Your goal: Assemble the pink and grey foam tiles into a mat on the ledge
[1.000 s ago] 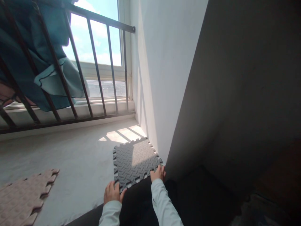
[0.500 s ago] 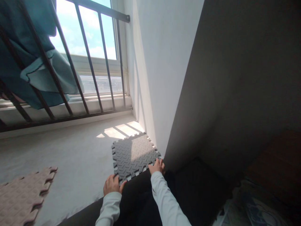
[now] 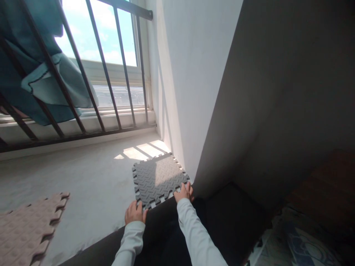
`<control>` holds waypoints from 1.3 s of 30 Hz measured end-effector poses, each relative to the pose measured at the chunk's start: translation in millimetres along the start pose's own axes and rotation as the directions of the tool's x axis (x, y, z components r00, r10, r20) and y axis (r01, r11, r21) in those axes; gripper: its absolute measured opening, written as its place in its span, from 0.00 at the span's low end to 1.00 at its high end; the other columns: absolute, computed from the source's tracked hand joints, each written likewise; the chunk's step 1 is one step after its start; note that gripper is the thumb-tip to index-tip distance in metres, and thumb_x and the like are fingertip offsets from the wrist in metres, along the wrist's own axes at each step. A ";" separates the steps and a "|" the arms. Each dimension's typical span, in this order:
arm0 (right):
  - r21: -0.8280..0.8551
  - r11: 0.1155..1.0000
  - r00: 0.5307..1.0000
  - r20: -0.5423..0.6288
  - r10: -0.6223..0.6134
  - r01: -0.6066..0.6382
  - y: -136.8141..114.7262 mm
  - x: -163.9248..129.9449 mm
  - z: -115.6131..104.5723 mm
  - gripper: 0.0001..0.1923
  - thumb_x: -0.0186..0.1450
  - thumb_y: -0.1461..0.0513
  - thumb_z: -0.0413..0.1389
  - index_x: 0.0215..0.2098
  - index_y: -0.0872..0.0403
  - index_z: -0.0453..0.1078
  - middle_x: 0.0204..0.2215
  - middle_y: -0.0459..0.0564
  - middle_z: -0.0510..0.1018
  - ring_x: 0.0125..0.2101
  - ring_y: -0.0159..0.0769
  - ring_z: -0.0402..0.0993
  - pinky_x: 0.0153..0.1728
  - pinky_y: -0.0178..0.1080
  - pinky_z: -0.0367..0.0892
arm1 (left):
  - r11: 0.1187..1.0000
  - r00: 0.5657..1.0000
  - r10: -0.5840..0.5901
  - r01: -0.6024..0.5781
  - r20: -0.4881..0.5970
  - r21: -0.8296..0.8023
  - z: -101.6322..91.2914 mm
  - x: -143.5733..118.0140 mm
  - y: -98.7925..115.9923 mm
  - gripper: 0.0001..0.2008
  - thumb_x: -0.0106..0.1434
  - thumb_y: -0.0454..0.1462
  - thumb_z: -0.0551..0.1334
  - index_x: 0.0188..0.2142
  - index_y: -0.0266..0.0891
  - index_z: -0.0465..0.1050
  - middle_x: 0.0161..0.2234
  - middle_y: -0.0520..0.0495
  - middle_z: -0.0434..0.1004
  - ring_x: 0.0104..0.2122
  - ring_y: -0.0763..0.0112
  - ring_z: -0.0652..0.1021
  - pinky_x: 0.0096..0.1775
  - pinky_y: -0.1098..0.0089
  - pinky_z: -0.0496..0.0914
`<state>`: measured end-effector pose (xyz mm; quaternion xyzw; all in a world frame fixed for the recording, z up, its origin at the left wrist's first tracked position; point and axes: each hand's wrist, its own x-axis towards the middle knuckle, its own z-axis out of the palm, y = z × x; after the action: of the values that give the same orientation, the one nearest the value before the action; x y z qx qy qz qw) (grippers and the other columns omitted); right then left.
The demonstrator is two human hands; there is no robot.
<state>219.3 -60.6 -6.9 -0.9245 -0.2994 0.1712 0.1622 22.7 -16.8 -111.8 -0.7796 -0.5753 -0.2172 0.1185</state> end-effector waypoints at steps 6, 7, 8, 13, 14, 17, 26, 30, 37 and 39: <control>-0.071 0.991 0.991 0.079 -0.111 0.116 -7.8 -7.7 1.9 0.29 0.50 0.61 0.51 0.52 0.44 0.59 0.61 0.48 0.44 0.59 0.41 0.38 0.50 0.49 0.50 | 0.998 0.999 -0.004 0.008 0.053 -0.064 -8.0 1.0 2.7 0.14 0.55 0.38 0.54 0.37 0.36 0.73 0.43 0.37 0.69 0.45 0.58 0.68 0.45 0.61 0.62; -0.090 0.989 0.989 0.097 -0.111 0.120 -8.2 -8.3 2.0 0.30 0.50 0.61 0.51 0.53 0.44 0.58 0.61 0.48 0.44 0.59 0.41 0.38 0.50 0.50 0.49 | 0.998 0.997 -0.005 0.010 0.072 -0.065 -10.1 1.6 3.8 0.14 0.55 0.39 0.55 0.38 0.35 0.73 0.43 0.37 0.69 0.45 0.58 0.68 0.45 0.61 0.62; -0.112 0.986 0.987 0.108 -0.115 0.127 -8.3 -8.6 1.9 0.31 0.50 0.61 0.52 0.53 0.44 0.57 0.61 0.49 0.44 0.59 0.41 0.39 0.50 0.50 0.48 | 0.998 0.995 -0.007 0.013 0.096 -0.063 -12.4 2.5 4.4 0.15 0.55 0.39 0.55 0.38 0.35 0.73 0.44 0.36 0.69 0.45 0.58 0.68 0.45 0.61 0.62; -0.187 0.970 0.983 0.129 -0.134 0.157 -5.0 -8.1 0.0 0.33 0.50 0.61 0.53 0.55 0.43 0.55 0.61 0.49 0.44 0.58 0.40 0.39 0.52 0.51 0.44 | 0.999 0.971 0.021 -0.011 0.238 -0.040 -25.7 4.3 -19.8 0.16 0.55 0.37 0.53 0.43 0.43 0.70 0.47 0.42 0.69 0.47 0.60 0.67 0.48 0.53 0.57; -0.184 0.971 0.982 0.135 -0.132 0.156 -4.1 -7.7 -0.1 0.33 0.50 0.61 0.53 0.55 0.42 0.54 0.61 0.48 0.43 0.58 0.40 0.39 0.53 0.51 0.43 | 1.000 0.971 0.024 -0.021 0.237 -0.016 -28.8 2.6 -34.3 0.16 0.56 0.36 0.52 0.43 0.43 0.70 0.47 0.43 0.69 0.46 0.61 0.68 0.49 0.53 0.56; -0.168 0.973 0.978 0.166 -0.129 0.158 -2.2 -5.8 1.6 0.34 0.51 0.62 0.52 0.55 0.42 0.53 0.61 0.46 0.41 0.59 0.40 0.37 0.53 0.52 0.42 | 0.996 0.986 -0.003 -0.012 0.169 0.089 -41.6 -10.1 -96.3 0.18 0.55 0.37 0.51 0.44 0.40 0.70 0.47 0.40 0.68 0.46 0.60 0.68 0.48 0.55 0.58; -0.225 0.958 0.984 0.066 -0.166 0.176 -5.5 1.8 17.4 0.28 0.54 0.61 0.49 0.54 0.49 0.56 0.60 0.55 0.47 0.59 0.40 0.38 0.52 0.49 0.46 | 0.943 0.971 -0.186 0.133 0.151 0.305 -106.3 -72.0 -229.5 0.21 0.53 0.30 0.48 0.44 0.38 0.70 0.47 0.40 0.69 0.46 0.60 0.67 0.48 0.59 0.61; -0.205 0.960 0.982 0.022 -0.190 0.190 -4.8 2.0 19.3 0.28 0.54 0.60 0.49 0.54 0.49 0.57 0.59 0.56 0.49 0.58 0.43 0.40 0.51 0.49 0.48 | 0.959 0.943 -0.220 0.161 0.251 0.233 -116.5 -62.4 -239.0 0.22 0.52 0.27 0.48 0.41 0.45 0.72 0.41 0.47 0.73 0.43 0.67 0.69 0.44 0.68 0.63; -0.179 0.973 0.987 0.091 -0.135 0.149 -4.0 0.7 13.9 0.28 0.55 0.60 0.48 0.55 0.45 0.55 0.60 0.50 0.45 0.59 0.43 0.38 0.51 0.49 0.48 | 0.968 0.968 -0.199 0.170 0.154 0.183 -113.1 -41.1 -241.1 0.20 0.55 0.31 0.47 0.41 0.41 0.71 0.39 0.45 0.74 0.40 0.68 0.70 0.44 0.70 0.63; -0.166 0.975 0.986 0.103 -0.128 0.144 -4.8 -0.4 11.2 0.29 0.55 0.61 0.48 0.55 0.45 0.54 0.61 0.49 0.44 0.59 0.43 0.37 0.52 0.49 0.47 | 0.982 0.986 -0.160 0.154 0.053 0.107 -110.5 -35.1 -234.0 0.19 0.56 0.33 0.46 0.41 0.40 0.71 0.39 0.44 0.74 0.40 0.67 0.70 0.45 0.69 0.63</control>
<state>211.9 -54.9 -14.8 -0.9036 -0.3830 0.1751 0.0787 -230.2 -21.9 -46.7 -0.7311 -0.6487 -0.1721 0.1230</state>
